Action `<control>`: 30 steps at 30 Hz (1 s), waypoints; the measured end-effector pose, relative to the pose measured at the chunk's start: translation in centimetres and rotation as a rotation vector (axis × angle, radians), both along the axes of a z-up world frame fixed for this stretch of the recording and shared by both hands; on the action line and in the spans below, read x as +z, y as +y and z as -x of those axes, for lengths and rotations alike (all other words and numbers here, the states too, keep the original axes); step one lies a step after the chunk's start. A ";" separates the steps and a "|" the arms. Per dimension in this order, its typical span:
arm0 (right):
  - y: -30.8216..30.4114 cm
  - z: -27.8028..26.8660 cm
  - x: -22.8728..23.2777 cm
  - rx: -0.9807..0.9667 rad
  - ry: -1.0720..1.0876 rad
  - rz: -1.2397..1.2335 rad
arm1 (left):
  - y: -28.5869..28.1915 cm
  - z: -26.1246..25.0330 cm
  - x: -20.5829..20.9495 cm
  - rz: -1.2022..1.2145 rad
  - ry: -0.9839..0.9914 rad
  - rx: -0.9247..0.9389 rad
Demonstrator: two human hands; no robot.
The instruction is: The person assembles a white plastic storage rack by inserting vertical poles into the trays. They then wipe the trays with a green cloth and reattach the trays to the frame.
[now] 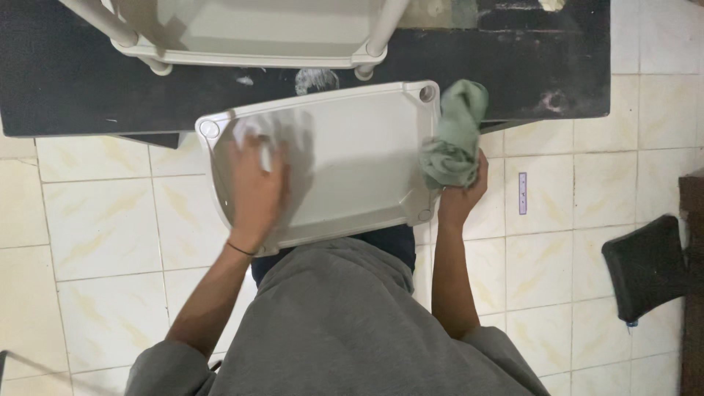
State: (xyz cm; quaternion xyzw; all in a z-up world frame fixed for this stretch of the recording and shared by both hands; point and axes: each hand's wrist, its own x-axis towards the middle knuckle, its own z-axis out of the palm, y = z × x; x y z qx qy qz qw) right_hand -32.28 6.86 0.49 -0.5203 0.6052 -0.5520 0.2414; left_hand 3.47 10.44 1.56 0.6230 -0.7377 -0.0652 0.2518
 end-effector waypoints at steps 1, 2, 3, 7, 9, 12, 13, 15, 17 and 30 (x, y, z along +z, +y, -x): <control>0.3 0.8 -0.6 0.020 -0.341 -0.073 | 1.0 2.8 -0.4 -0.110 0.124 -0.105; 0.6 1.6 -1.1 0.041 -0.681 -0.146 | 1.7 5.4 -1.0 -0.136 0.273 -0.310; 0.9 2.4 -1.7 0.025 -0.809 -0.147 | 2.4 7.6 -1.7 -0.389 0.457 -0.424; 2.0 6.3 -3.4 -0.013 -1.046 -0.142 | 3.5 14.0 -5.4 -0.350 -0.018 -0.580; 2.5 8.2 -4.2 -0.019 -1.033 -0.142 | 4.1 15.0 -7.2 -0.302 -0.106 -0.590; 3.3 9.9 -4.9 -0.004 -1.008 -0.140 | 5.2 15.2 -8.6 -0.205 -0.142 -0.636; 3.2 10.3 -4.9 0.015 -0.992 -0.134 | 5.5 15.1 -8.4 -0.249 -0.207 -0.685; 2.9 10.8 -4.5 0.037 -0.966 -0.098 | 5.5 14.9 -7.0 -0.272 -0.215 -0.751; 2.6 11.3 -3.6 0.040 -0.958 -0.078 | 5.4 14.2 -4.2 -0.239 -0.099 -0.784; 0.7 5.6 10.6 -0.089 -0.085 0.569 | 0.4 6.8 21.3 -0.306 0.457 -0.808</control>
